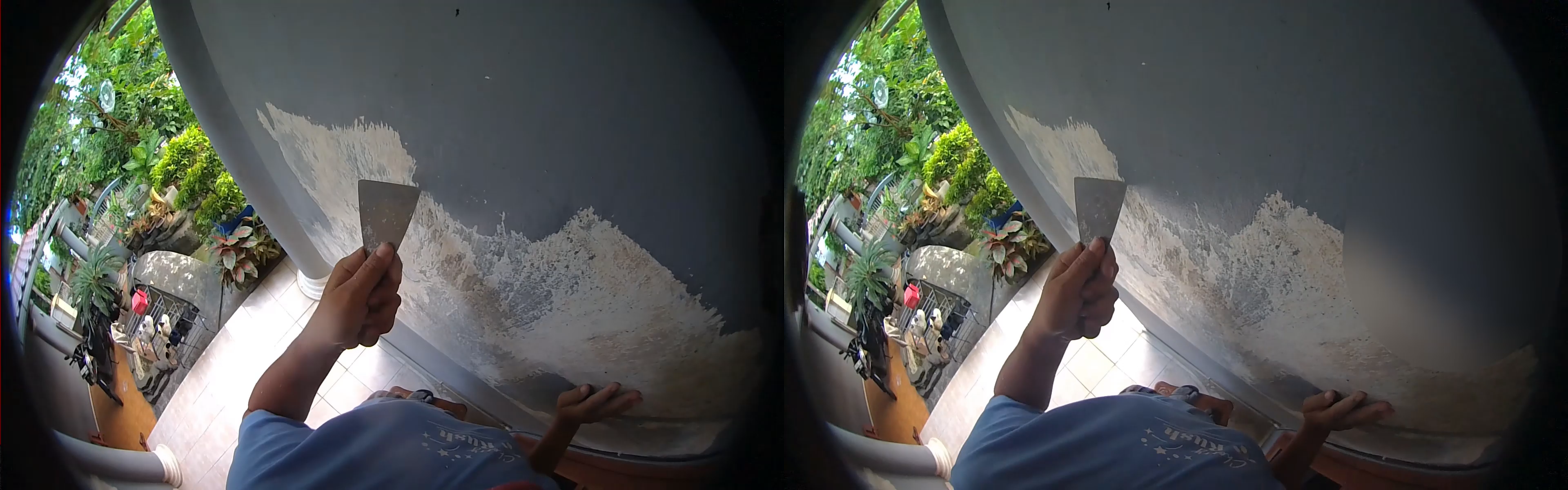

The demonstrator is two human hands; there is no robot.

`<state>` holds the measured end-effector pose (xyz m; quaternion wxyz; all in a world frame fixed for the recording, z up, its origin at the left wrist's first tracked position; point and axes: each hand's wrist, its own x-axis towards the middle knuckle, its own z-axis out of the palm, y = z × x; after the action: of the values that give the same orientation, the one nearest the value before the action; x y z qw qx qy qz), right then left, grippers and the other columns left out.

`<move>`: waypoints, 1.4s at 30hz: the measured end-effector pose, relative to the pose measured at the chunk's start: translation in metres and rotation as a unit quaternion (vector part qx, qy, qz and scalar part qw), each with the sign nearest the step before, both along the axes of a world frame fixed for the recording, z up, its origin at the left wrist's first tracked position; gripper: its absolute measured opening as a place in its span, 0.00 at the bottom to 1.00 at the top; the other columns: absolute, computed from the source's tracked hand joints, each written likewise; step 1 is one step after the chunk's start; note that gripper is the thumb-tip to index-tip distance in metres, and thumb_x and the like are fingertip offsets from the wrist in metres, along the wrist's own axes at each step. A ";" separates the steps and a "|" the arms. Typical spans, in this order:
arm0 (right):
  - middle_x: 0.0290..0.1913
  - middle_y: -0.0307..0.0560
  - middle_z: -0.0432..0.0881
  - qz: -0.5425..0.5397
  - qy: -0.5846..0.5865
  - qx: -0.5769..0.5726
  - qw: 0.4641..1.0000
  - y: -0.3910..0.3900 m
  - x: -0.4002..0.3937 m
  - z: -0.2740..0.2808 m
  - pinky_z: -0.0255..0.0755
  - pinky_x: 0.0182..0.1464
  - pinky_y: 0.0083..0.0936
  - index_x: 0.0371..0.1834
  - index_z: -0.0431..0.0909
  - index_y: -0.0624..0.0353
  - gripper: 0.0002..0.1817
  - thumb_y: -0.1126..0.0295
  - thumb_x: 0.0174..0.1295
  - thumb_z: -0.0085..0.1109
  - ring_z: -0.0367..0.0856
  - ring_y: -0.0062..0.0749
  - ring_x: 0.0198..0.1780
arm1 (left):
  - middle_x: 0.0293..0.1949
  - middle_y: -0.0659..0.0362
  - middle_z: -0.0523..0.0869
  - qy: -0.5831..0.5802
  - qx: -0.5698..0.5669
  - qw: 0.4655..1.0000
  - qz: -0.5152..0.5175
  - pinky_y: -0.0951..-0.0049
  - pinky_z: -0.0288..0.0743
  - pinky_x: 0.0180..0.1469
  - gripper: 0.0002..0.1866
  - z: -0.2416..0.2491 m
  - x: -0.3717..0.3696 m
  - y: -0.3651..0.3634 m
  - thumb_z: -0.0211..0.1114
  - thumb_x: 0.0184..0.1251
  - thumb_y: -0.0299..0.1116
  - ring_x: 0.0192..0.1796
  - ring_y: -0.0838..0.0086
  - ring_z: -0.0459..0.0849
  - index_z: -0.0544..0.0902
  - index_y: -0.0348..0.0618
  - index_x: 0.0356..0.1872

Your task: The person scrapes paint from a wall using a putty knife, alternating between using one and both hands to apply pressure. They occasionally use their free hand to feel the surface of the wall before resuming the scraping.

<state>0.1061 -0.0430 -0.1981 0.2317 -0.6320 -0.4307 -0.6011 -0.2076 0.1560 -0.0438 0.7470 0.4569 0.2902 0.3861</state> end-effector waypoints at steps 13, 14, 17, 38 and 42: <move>0.74 0.71 0.47 0.000 0.000 -0.006 1.000 -0.001 0.001 0.001 0.42 0.71 0.59 0.71 0.56 0.66 0.28 0.61 0.73 0.34 0.44 0.66 0.75 | 0.14 0.69 0.57 -0.006 0.051 0.998 0.035 0.80 0.45 0.09 0.20 0.020 0.016 0.003 0.46 0.77 0.50 0.10 0.85 0.55 0.68 0.46 0.28; 0.73 0.71 0.48 0.001 -0.001 -0.006 1.000 -0.003 0.002 -0.001 0.42 0.71 0.59 0.71 0.56 0.66 0.28 0.61 0.73 0.34 0.44 0.67 0.75 | 0.14 0.69 0.57 0.004 0.022 0.999 0.035 0.80 0.45 0.09 0.20 0.014 0.013 0.001 0.46 0.77 0.50 0.10 0.85 0.56 0.68 0.47 0.29; 0.73 0.71 0.48 0.003 0.001 0.002 1.000 0.000 0.001 0.000 0.42 0.71 0.59 0.70 0.57 0.67 0.27 0.61 0.73 0.34 0.44 0.67 0.75 | 0.14 0.69 0.58 0.015 -0.015 0.999 0.046 0.80 0.45 0.09 0.20 -0.010 0.012 -0.006 0.46 0.76 0.51 0.10 0.85 0.56 0.67 0.47 0.28; 0.74 0.70 0.46 -0.010 0.017 -0.004 1.000 -0.002 0.000 -0.004 0.39 0.72 0.60 0.72 0.54 0.62 0.28 0.58 0.73 0.33 0.42 0.64 0.75 | 0.23 0.60 0.74 0.010 0.198 0.978 0.064 0.79 0.71 0.22 0.18 -0.022 0.016 0.006 0.38 0.79 0.45 0.18 0.78 0.77 0.68 0.40 0.37; 0.73 0.72 0.48 -0.005 0.008 0.004 1.000 0.000 0.001 -0.004 0.42 0.72 0.59 0.70 0.57 0.66 0.27 0.60 0.74 0.34 0.45 0.66 0.75 | 0.20 0.63 0.72 0.035 0.150 0.985 0.080 0.82 0.56 0.10 0.16 -0.025 0.024 0.007 0.47 0.77 0.44 0.11 0.80 0.70 0.70 0.41 0.37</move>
<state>0.1068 -0.0433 -0.2017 0.2346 -0.6380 -0.4228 -0.5992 -0.1833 0.1628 -0.0686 0.6265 0.5521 0.2905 0.4673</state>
